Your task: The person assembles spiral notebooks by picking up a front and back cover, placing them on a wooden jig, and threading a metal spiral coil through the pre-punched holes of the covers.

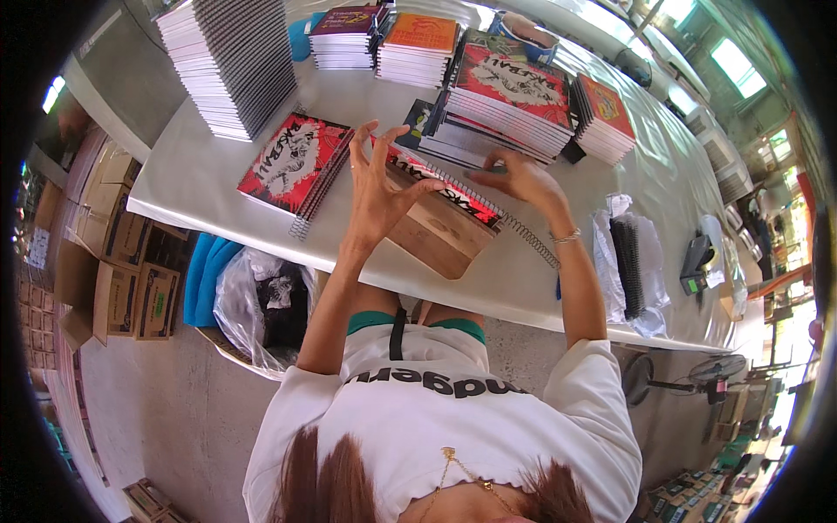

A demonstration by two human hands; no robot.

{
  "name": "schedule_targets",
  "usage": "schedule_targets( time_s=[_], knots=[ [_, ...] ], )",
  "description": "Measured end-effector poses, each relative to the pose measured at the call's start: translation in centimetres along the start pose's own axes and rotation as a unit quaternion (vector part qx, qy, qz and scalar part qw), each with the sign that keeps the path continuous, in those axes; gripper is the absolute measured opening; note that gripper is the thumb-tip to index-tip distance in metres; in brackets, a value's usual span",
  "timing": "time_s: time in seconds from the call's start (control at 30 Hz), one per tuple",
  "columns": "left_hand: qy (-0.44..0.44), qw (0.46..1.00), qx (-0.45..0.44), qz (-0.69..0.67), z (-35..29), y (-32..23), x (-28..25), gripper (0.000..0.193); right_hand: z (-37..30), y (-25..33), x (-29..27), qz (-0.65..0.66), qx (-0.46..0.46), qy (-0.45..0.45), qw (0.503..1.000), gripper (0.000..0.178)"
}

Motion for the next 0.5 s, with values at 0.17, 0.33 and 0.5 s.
schedule_targets(
  time_s=[0.17,0.33,0.5],
  knots=[
    [-0.016,0.999,0.03,-0.028,0.1,1.2,-0.5,0.093,-2.1,6.8,-0.8,0.342,-0.029,0.214,0.915,0.055],
    [0.001,0.997,-0.01,-0.074,0.3,1.8,0.3,0.093,-0.5,1.7,0.4,0.15,0.098,0.148,0.973,0.055],
    [0.014,0.971,-0.071,-0.228,-0.4,4.6,0.8,0.09,-1.4,7.3,0.4,0.304,0.011,0.216,0.928,0.054]
  ],
)
Point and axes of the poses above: each hand's wrist, its own z-axis towards the middle knuckle, its own x-axis out of the palm, y = z × x, the point moved 8 cm from there along z, towards the middle knuckle, and after that the axes turned 3 degrees about y, right-handed, at the moved point
